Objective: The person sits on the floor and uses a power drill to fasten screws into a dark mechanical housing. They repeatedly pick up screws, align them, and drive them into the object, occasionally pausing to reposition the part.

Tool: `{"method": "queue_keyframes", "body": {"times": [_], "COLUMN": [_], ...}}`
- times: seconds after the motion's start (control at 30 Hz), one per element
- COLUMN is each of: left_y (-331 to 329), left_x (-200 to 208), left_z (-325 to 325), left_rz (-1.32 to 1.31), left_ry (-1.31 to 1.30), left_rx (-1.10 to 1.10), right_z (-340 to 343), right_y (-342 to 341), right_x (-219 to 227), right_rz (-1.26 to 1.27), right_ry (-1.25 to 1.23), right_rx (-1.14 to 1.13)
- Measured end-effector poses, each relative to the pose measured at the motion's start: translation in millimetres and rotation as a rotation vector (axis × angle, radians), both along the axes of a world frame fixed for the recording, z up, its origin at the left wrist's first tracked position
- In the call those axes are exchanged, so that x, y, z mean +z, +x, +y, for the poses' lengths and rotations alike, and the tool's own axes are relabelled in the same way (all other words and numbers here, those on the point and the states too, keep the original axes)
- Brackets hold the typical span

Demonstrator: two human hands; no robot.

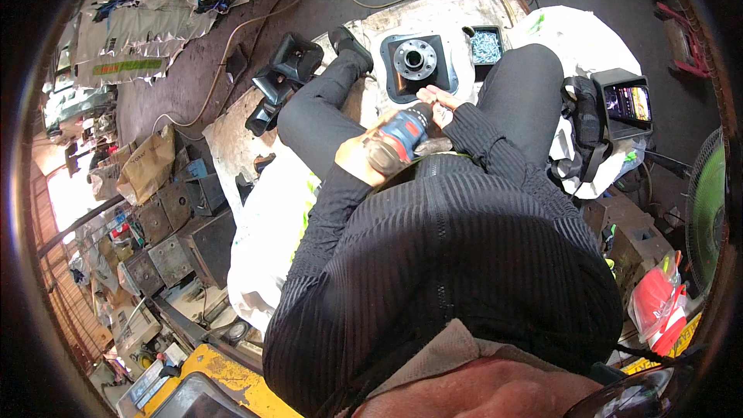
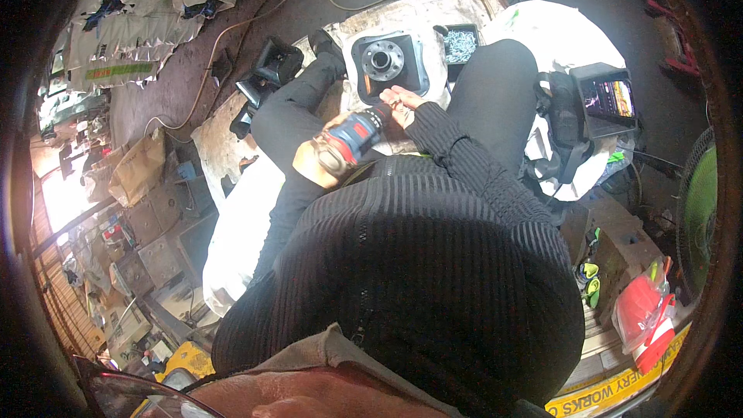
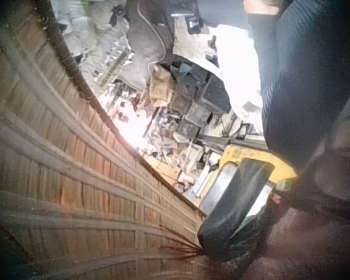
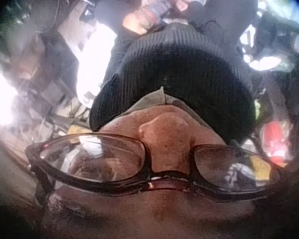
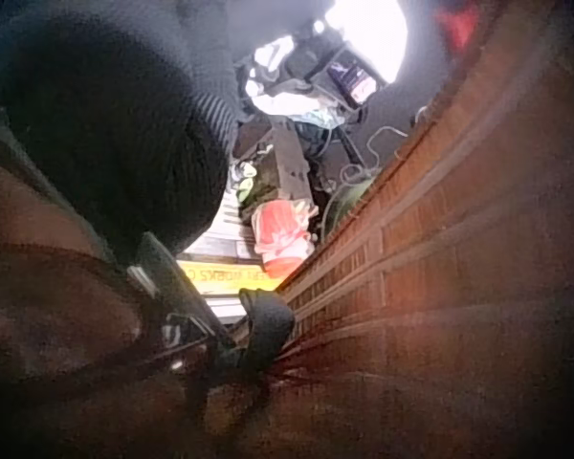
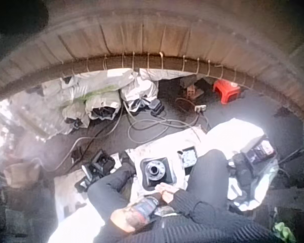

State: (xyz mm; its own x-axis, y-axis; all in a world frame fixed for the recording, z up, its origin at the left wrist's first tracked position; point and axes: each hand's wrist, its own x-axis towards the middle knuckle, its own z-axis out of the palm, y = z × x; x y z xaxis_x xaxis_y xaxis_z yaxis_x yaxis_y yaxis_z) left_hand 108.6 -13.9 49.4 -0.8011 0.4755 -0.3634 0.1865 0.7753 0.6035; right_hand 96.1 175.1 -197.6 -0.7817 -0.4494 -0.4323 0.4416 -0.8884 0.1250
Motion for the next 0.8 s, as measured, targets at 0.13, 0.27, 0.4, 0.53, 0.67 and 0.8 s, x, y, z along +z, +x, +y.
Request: {"method": "queue_keyframes", "body": {"times": [0.13, 0.27, 0.4, 0.53, 0.67, 0.8], "left_y": [-10, -31, -51, -52, -47, -51], "left_x": [-10, -20, -21, -16, 1, 18], "left_z": [-4, -20, -25, -33, -43, -37], "left_rz": [0.136, 0.379, 0.075, 0.164, 0.262, 0.564], "left_ry": [-0.037, -0.119, -0.145, -0.100, -0.107, -0.114], "left_rx": [-0.037, -0.116, 0.128, 0.142, 0.015, -0.092], "right_z": [6, 27, 41, 10, 12, 10], "right_y": [-12, -25, -65, -84, -89, -90], "right_x": [18, 2, -22, 8, -18, -33], "right_rz": [-0.074, 0.021, -0.019, -0.038, 0.170, 0.189], "right_ry": [0.002, 0.333, 1.003, 1.288, 1.328, 1.317], "right_rx": [0.069, 0.191, 0.345, 0.350, 0.327, 0.286]}}
